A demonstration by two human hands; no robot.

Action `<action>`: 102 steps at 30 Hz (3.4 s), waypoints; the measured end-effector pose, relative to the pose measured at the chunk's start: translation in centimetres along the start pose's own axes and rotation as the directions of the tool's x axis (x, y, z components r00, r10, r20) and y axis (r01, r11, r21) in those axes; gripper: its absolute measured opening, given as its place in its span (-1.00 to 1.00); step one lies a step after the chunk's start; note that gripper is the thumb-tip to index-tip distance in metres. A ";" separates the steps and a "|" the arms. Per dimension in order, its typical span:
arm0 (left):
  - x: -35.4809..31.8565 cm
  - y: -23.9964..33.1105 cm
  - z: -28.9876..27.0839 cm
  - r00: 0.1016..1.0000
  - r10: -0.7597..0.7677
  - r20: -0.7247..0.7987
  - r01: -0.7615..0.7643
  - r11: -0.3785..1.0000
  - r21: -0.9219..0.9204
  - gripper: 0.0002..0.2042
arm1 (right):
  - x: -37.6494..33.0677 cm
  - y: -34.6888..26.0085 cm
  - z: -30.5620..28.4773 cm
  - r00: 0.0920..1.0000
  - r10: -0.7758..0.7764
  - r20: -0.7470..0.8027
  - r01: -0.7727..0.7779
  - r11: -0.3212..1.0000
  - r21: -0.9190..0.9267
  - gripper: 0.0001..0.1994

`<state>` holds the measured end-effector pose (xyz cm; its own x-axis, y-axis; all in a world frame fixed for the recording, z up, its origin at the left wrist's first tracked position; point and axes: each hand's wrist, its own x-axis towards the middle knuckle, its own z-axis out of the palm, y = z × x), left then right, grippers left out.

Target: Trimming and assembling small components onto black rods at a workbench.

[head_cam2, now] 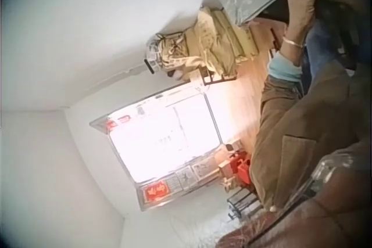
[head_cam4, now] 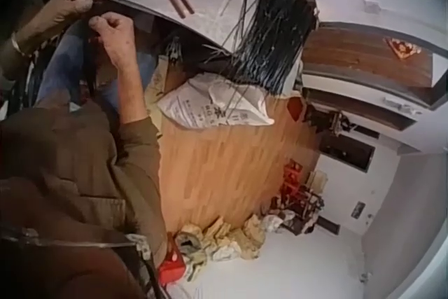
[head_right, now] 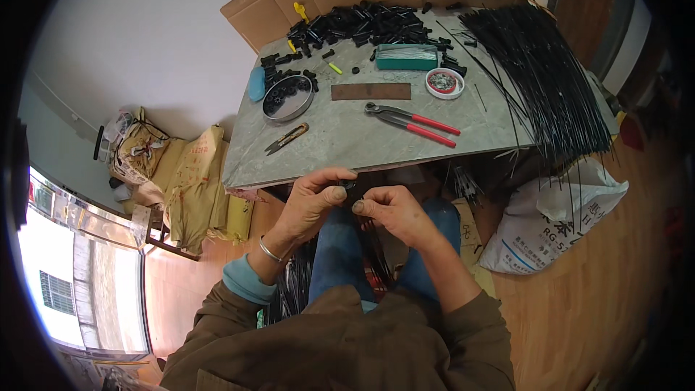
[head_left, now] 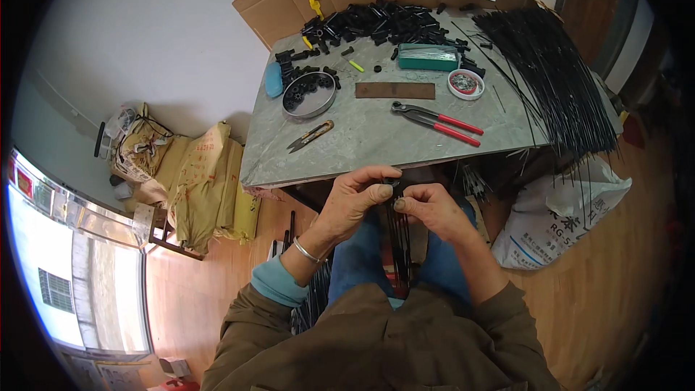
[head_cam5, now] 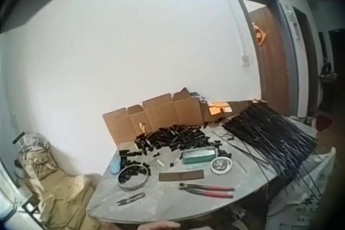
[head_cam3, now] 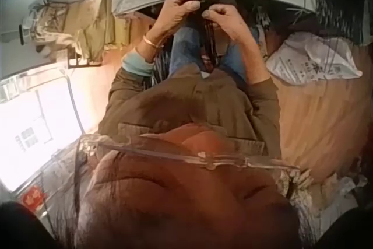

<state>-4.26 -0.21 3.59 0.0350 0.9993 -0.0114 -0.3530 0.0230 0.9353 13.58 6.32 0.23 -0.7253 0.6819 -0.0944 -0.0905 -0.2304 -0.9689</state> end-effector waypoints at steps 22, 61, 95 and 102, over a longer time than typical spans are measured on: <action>0.4 -2.4 4.2 0.845 0.399 -0.356 -0.192 0.848 0.494 -0.76 | 0.1 0.3 0.4 0.987 -0.054 -0.152 0.050 0.998 -0.033 -0.70; -1.0 1.3 3.9 0.958 0.247 -0.148 -0.150 0.867 0.475 -0.83 | -1.5 -0.1 0.4 0.920 -0.337 -0.200 0.271 0.916 -0.295 -0.70; -1.2 -1.6 2.3 0.968 0.242 -0.071 -0.227 0.958 0.173 -0.46 | 0.8 -3.4 2.7 0.794 -0.605 -0.066 0.475 0.683 -0.555 -0.76; -1.0 -2.7 2.0 0.942 0.312 -0.120 -0.297 0.946 0.130 -0.54 | 1.3 -1.1 3.1 0.950 -0.303 -0.074 0.282 0.936 -0.210 -0.70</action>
<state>-1.49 -1.33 1.83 -0.1899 0.9523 0.2389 -0.2226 -0.2788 0.9342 10.64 5.28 1.93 -0.6113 0.7690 0.1869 -0.1461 0.1224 -0.9817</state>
